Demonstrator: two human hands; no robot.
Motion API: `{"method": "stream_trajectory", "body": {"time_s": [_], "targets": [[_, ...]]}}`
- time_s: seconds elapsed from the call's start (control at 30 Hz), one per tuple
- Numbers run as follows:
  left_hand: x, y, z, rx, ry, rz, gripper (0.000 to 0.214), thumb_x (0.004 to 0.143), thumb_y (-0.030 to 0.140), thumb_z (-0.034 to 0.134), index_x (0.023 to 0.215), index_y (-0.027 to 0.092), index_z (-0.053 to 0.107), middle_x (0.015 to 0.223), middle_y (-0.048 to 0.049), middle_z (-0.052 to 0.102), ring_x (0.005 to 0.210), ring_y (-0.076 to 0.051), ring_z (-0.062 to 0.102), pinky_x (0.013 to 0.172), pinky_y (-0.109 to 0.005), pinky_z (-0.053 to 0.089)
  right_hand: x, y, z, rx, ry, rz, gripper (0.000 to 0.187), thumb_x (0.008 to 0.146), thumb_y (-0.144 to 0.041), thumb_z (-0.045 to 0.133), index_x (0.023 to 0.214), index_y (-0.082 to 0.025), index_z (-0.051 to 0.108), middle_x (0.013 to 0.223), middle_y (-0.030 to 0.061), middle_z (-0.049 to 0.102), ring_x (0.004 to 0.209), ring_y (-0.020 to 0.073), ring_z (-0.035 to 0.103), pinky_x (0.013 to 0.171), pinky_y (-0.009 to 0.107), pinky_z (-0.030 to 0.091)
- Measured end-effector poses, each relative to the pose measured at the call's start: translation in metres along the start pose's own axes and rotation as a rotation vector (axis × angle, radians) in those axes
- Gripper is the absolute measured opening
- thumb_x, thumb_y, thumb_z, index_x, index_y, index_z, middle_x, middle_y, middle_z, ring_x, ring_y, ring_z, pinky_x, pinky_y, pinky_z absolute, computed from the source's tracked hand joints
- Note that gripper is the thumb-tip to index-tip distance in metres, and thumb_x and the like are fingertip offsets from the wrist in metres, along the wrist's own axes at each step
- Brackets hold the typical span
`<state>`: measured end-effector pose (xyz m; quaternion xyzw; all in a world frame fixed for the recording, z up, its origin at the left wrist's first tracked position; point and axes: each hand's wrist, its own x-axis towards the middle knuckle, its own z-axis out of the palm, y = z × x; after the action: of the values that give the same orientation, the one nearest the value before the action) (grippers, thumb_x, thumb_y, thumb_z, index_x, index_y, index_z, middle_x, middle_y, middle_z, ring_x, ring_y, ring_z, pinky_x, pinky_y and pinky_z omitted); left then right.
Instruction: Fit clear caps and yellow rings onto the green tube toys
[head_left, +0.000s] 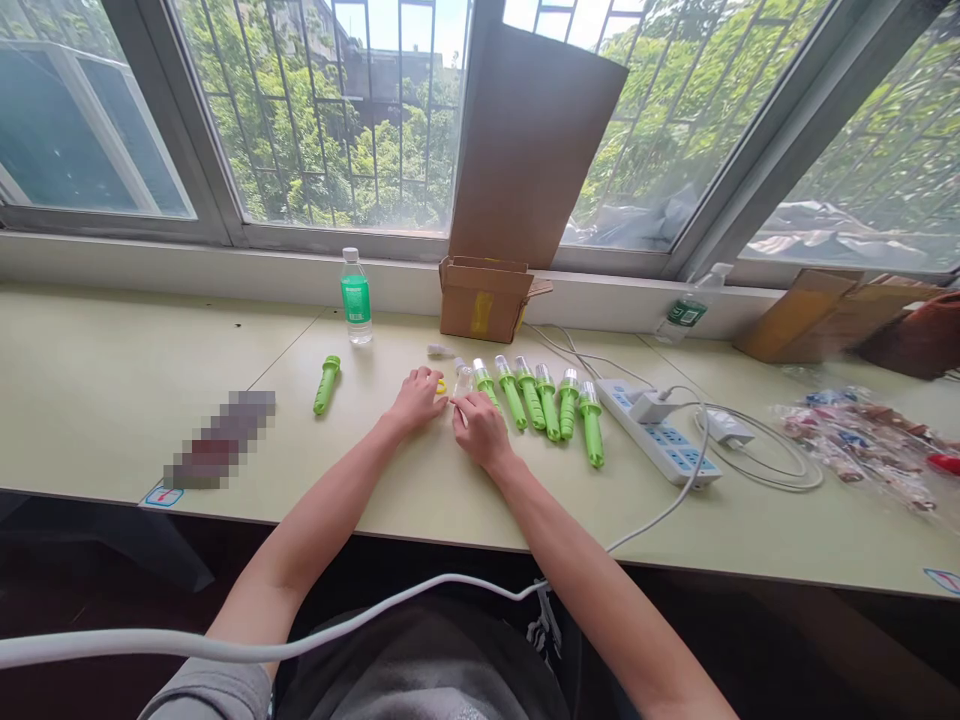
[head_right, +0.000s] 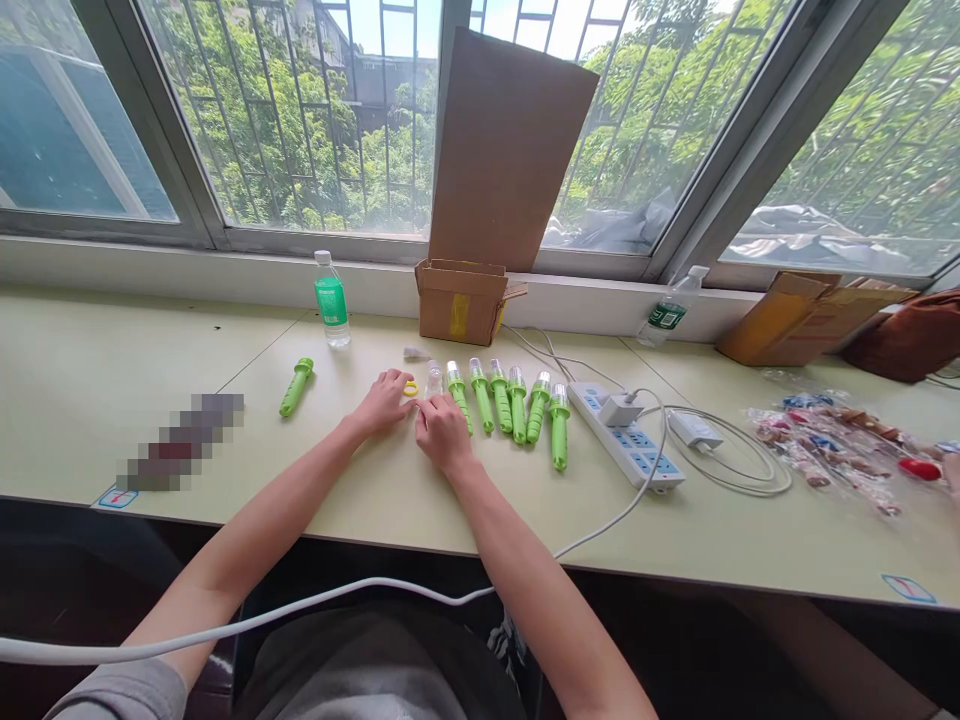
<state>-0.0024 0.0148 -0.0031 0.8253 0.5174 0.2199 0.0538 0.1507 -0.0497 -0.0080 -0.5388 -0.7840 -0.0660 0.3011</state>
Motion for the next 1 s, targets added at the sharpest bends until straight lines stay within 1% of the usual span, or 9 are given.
{"method": "stream_trajectory", "body": {"time_s": [0.13,0.2,0.37,0.5,0.6,0.7,0.83,1.0], "targets": [[0.0,0.001,-0.0001,-0.009,-0.009,0.002,0.039,0.083,0.034,0.053,0.119,0.019,0.05,0.123,-0.0123,0.049,0.116,-0.028,0.045,0.099,-0.039,0.039,0.0004,-0.0023,-0.0031,-0.031,0.141,0.067,0.038,0.088,-0.019,0.045,0.122,-0.017,0.061,0.116,0.0129,0.055,0.11,0.0254,0.046,0.091,0.036,0.041],[0.0002,0.0009,0.0003,-0.008,-0.015,0.007,0.039,0.083,0.035,0.054,0.119,0.019,0.05,0.123,-0.0122,0.049,0.116,-0.028,0.046,0.099,-0.039,0.039,0.0007,-0.0028,-0.004,-0.065,0.159,0.093,0.042,0.086,-0.02,0.047,0.127,-0.019,0.058,0.125,0.0135,0.049,0.116,0.027,0.042,0.094,0.038,0.039],[-0.0003,0.0009,0.0002,-0.002,-0.024,0.017,0.044,0.083,0.035,0.055,0.124,0.021,0.05,0.123,-0.0121,0.049,0.117,-0.028,0.046,0.1,-0.04,0.038,0.0014,-0.0032,-0.0036,-0.136,0.1,0.141,0.051,0.086,-0.023,0.048,0.137,-0.023,0.049,0.137,0.0134,0.039,0.125,0.0285,0.035,0.099,0.039,0.035],[-0.003,0.0032,-0.0011,-0.007,-0.031,0.072,0.053,0.084,0.031,0.053,0.136,0.029,0.042,0.125,-0.0096,0.049,0.119,-0.027,0.044,0.103,-0.041,0.036,0.0018,-0.0027,-0.0017,-0.192,0.042,0.139,0.057,0.086,-0.026,0.049,0.142,-0.022,0.042,0.143,0.0141,0.032,0.132,0.03,0.029,0.106,0.042,0.027],[-0.0053,0.006,-0.0028,-0.011,-0.037,0.1,0.055,0.085,0.028,0.051,0.139,0.033,0.04,0.129,-0.0088,0.046,0.123,-0.027,0.042,0.105,-0.042,0.034,0.0021,-0.0015,0.0001,-0.228,0.009,0.15,0.062,0.085,-0.027,0.049,0.146,-0.021,0.036,0.146,0.0148,0.03,0.134,0.0308,0.026,0.109,0.045,0.02],[-0.0069,0.0081,-0.0051,-0.028,-0.049,0.125,0.053,0.085,0.027,0.051,0.137,0.034,0.043,0.13,-0.0078,0.045,0.124,-0.027,0.041,0.106,-0.042,0.034,0.0023,-0.0002,0.0014,-0.248,-0.013,0.17,0.064,0.085,-0.027,0.048,0.147,-0.021,0.033,0.148,0.0145,0.029,0.135,0.0301,0.026,0.11,0.047,0.016],[-0.0072,0.0085,-0.0067,-0.047,-0.065,0.153,0.051,0.085,0.026,0.052,0.135,0.035,0.046,0.128,-0.0069,0.047,0.123,-0.026,0.042,0.106,-0.043,0.034,0.0023,0.0003,0.0018,-0.258,-0.03,0.206,0.062,0.086,-0.027,0.045,0.146,-0.021,0.033,0.148,0.0142,0.032,0.135,0.0288,0.026,0.111,0.05,0.012],[-0.0061,0.0067,-0.0041,-0.034,-0.063,0.134,0.046,0.085,0.032,0.052,0.131,0.03,0.05,0.125,-0.0084,0.049,0.12,-0.027,0.045,0.106,-0.042,0.035,0.0022,-0.0006,0.0018,-0.247,-0.022,0.232,0.06,0.086,-0.026,0.044,0.145,-0.021,0.035,0.145,0.0139,0.036,0.133,0.0277,0.03,0.111,0.051,0.012]]}}
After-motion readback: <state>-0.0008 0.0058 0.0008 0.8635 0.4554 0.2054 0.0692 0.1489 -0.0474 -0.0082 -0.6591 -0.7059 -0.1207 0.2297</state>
